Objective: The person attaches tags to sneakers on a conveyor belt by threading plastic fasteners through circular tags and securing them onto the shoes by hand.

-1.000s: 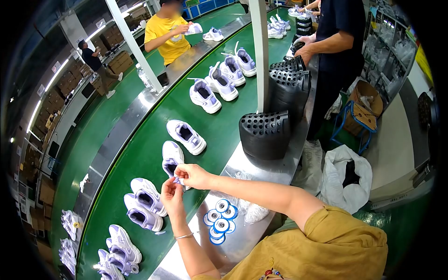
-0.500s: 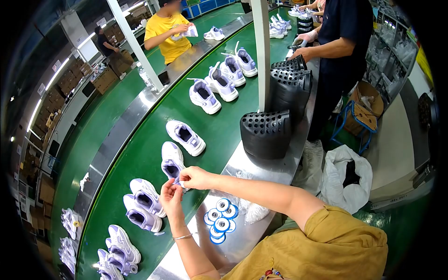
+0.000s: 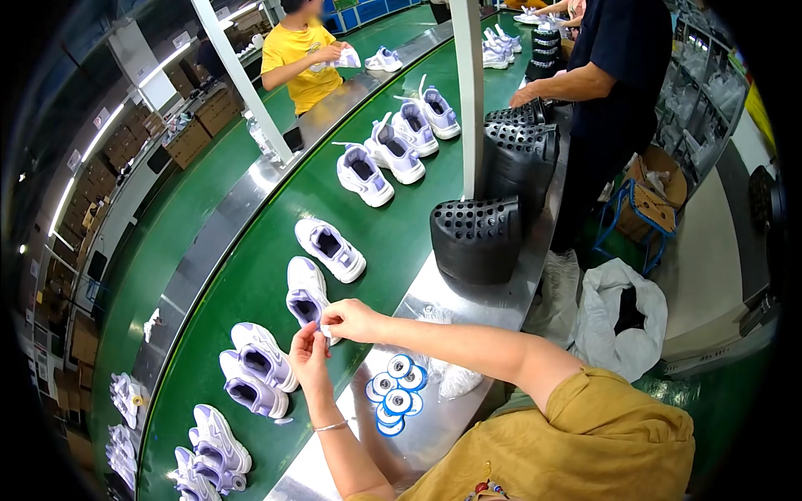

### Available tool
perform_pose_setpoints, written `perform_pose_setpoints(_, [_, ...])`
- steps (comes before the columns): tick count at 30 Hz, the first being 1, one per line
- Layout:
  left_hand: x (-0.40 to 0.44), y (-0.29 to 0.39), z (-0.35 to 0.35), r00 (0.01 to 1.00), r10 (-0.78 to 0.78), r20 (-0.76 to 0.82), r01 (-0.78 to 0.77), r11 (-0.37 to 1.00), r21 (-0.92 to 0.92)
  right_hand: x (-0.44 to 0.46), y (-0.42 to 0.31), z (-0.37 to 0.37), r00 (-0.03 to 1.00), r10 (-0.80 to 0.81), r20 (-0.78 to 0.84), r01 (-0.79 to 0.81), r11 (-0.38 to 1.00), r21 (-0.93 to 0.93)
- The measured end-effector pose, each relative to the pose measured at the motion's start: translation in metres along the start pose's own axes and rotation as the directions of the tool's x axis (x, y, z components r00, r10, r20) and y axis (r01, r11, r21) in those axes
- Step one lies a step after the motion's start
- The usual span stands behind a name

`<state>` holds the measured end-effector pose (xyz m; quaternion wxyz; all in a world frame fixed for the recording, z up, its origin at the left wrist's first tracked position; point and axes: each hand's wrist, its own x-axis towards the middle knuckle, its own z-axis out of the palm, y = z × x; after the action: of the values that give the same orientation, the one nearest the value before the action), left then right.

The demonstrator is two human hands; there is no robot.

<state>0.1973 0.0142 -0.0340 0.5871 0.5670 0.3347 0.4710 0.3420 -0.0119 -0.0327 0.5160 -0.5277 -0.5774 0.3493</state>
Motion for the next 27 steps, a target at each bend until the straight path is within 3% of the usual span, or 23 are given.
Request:
perform_pose_setpoints(1, [0.0, -0.001, -0.001, 1.0, 0.0, 0.0, 0.0, 1.0, 0.0, -0.001, 0.0, -0.001, 1.0, 0.0, 0.0, 0.0, 1.0, 0.0])
perform_pose_setpoints(3, [-0.003, -0.005, -0.005, 0.999, 0.01, 0.039, -0.017, 0.983, 0.183, -0.003, -0.001, -0.003, 0.998, 0.018, -0.067, -0.016, 1.0, 0.016])
perform_pose_setpoints(7, [-0.006, -0.01, -0.005, 0.999, 0.042, -0.005, -0.04, 0.978, 0.206, -0.007, -0.006, -0.01, 0.99, -0.025, -0.139, 0.019, 0.999, -0.042])
perform_pose_setpoints(9, [-0.01, -0.005, -0.007, 0.969, 0.095, -0.227, -0.005, 0.931, 0.366, -0.013, -0.007, -0.015, 0.982, -0.082, -0.172, 0.068, 0.994, -0.088])
perform_pose_setpoints(10, [-0.005, -0.009, -0.006, 0.969, 0.095, -0.227, -0.005, 0.93, 0.367, -0.017, -0.01, -0.025, 0.982, -0.082, -0.172, 0.068, 0.994, -0.087])
perform_pose_setpoints(12, [-0.003, -0.026, -0.016, 0.903, 0.306, -0.302, -0.085, 0.815, 0.573, -0.028, -0.014, -0.032, 0.983, -0.011, -0.182, -0.008, 0.995, -0.102])
perform_pose_setpoints(13, [-0.004, -0.021, -0.006, 0.925, 0.332, -0.185, -0.122, 0.719, 0.684, -0.035, -0.015, -0.033, 0.988, -0.007, -0.155, -0.007, 0.996, -0.091])
perform_pose_setpoints(14, [-0.007, -0.01, 0.002, 0.949, 0.191, -0.249, 0.001, 0.792, 0.611, -0.041, -0.016, -0.038, 0.99, 0.035, -0.14, -0.041, 0.999, -0.034])
perform_pose_setpoints(16, [0.004, -0.046, -0.008, 0.969, 0.239, -0.057, -0.117, 0.654, 0.747, -0.05, -0.015, -0.043, 0.99, 0.081, -0.117, -0.079, 0.997, 0.022])
perform_pose_setpoints(18, [0.009, -0.045, -0.002, 0.96, 0.27, -0.076, -0.12, 0.64, 0.759, -0.055, -0.013, -0.045, 0.992, 0.024, -0.125, -0.025, 1.0, -0.007])
perform_pose_setpoints(21, [0.023, -0.047, 0.008, 0.964, 0.165, -0.207, -0.002, 0.786, 0.619, -0.063, -0.009, -0.05, 0.99, 0.038, -0.136, -0.036, 0.999, 0.018])
perform_pose_setpoints(23, [0.034, -0.052, 0.016, 0.963, 0.194, -0.187, -0.025, 0.754, 0.657, -0.066, -0.008, -0.058, 0.987, 0.095, -0.132, -0.087, 0.994, 0.063])
perform_pose_setpoints(26, [0.053, -0.055, 0.035, 0.967, 0.162, -0.197, 0.032, 0.69, 0.723, -0.075, -0.012, -0.063, 0.984, 0.013, -0.175, -0.033, 0.994, -0.109])
perform_pose_setpoints(27, [0.062, -0.058, 0.037, 0.965, 0.188, -0.183, -0.015, 0.737, 0.676, -0.078, -0.012, -0.064, 0.985, -0.026, -0.169, -0.008, 0.98, -0.199])
